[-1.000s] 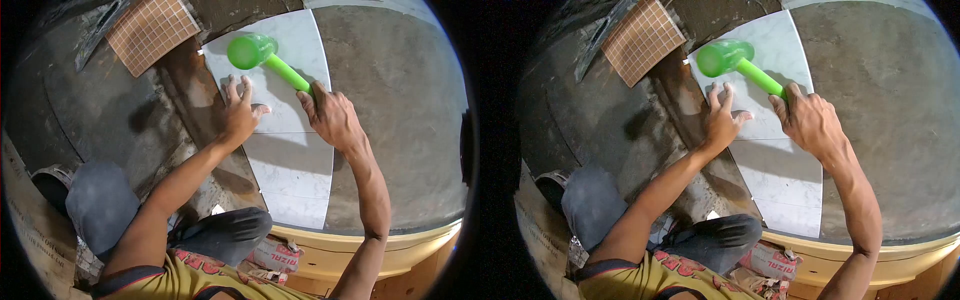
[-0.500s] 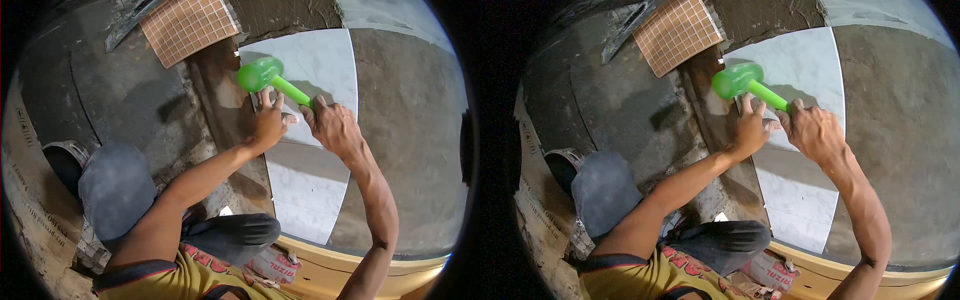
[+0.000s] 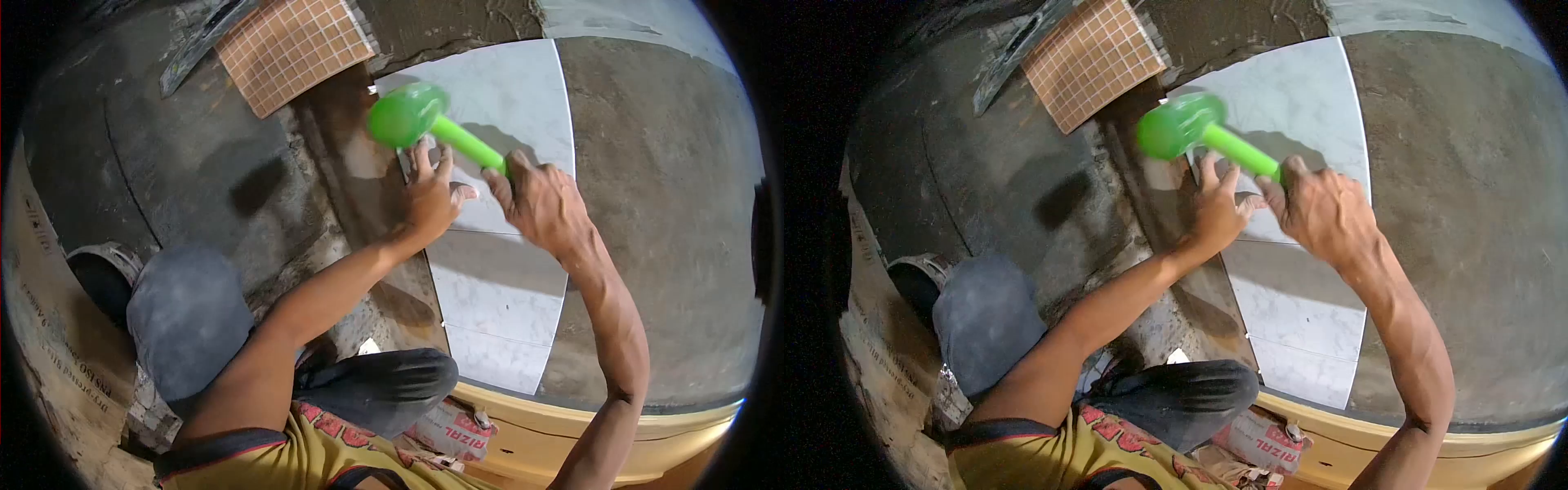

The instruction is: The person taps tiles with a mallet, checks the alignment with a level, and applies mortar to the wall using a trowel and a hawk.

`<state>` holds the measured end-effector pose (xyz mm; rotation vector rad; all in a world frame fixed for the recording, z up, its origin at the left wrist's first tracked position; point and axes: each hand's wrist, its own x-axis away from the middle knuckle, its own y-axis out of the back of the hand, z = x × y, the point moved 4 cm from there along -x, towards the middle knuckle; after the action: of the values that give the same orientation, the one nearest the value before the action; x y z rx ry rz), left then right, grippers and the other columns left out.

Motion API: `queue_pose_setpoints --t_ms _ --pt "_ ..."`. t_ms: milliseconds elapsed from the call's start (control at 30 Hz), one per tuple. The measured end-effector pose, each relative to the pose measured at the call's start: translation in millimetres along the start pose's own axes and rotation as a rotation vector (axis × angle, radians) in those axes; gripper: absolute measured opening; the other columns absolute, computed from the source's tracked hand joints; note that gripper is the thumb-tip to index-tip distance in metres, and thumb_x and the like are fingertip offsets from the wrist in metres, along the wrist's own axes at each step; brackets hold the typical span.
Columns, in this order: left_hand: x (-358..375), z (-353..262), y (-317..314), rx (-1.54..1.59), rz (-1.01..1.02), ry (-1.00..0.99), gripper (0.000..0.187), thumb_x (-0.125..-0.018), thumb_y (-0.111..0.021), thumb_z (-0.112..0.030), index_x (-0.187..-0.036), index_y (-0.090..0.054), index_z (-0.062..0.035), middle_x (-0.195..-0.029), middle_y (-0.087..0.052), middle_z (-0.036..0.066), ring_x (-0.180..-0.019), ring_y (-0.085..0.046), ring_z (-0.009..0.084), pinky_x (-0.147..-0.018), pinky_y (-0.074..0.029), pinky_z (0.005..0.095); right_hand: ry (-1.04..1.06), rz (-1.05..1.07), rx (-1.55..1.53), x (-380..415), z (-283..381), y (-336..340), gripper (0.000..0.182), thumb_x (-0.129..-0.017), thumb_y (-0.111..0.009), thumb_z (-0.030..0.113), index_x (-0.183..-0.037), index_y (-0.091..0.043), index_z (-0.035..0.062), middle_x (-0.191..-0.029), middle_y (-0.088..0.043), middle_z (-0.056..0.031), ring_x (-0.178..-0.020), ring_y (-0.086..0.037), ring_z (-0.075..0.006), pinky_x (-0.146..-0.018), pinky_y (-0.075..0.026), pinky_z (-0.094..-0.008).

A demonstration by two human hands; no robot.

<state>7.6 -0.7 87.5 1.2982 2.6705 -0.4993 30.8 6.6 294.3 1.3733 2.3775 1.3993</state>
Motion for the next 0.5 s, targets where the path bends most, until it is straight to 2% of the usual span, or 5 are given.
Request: queue_pose_setpoints --t_ms 67,167,233,400,500 --pt "-1 2 -3 0.004 0.109 0.131 0.099 -0.078 -0.087 -0.038 -0.15 -0.038 0.0084 -0.147 -0.033 0.032 -0.137 -0.039 0.0538 -0.109 -0.043 0.0543 0.022 -0.06 0.03 8 -8 0 0.048 -0.105 -0.055 0.047 -0.097 -0.065 0.0005 -0.061 -0.064 -0.0195 -0.058 -0.068 -0.0404 -0.052 -0.055 -0.048" --pt "-4 -5 5 -0.009 -0.003 0.006 0.092 -0.078 -0.088 -0.038 -0.147 -0.047 0.0078 -0.146 -0.036 0.032 -0.133 -0.048 0.0495 -0.109 -0.045 0.0493 -0.021 -0.039 0.036 4 -34 2 0.046 -0.105 -0.057 0.046 -0.093 -0.066 0.0021 -0.064 -0.066 -0.0158 -0.059 -0.069 -0.037 -0.05 -0.055 -0.0456" --pt "-3 -3 2 -0.078 -0.001 -0.006 0.09 -0.078 -0.088 -0.037 -0.145 -0.048 0.0091 -0.142 -0.041 0.033 -0.129 -0.051 0.0474 -0.106 -0.046 0.0484 0.305 -0.346 0.174 12 -48 -12 0.042 -0.105 -0.06 0.039 -0.094 -0.069 -0.0006 -0.066 -0.064 -0.0199 -0.061 -0.067 -0.0383 -0.06 -0.054 -0.0477" --pt "-18 30 3 -0.142 -0.014 -0.04 0.087 -0.072 -0.093 -0.038 -0.138 -0.057 0.0059 -0.136 -0.053 0.028 -0.122 -0.054 0.0416 -0.102 -0.047 0.0465 -0.048 -0.083 0.034 19 -45 11 0.045 -0.104 -0.056 0.046 -0.092 -0.069 0.004 -0.071 -0.069 -0.0211 -0.073 -0.072 -0.0393 -0.067 -0.059 -0.0491" --pt "-34 51 12 -0.138 -0.003 -0.135 0.097 -0.072 -0.092 -0.04 -0.147 -0.047 0.0008 -0.148 -0.044 0.025 -0.14 -0.042 0.0421 -0.113 -0.04 0.0481 -0.227 0.183 -0.058 27 -30 34 0.042 -0.104 -0.053 0.042 -0.11 -0.068 0.0027 -0.079 -0.071 -0.0249 -0.074 -0.071 -0.0425 -0.068 -0.056 -0.0525"
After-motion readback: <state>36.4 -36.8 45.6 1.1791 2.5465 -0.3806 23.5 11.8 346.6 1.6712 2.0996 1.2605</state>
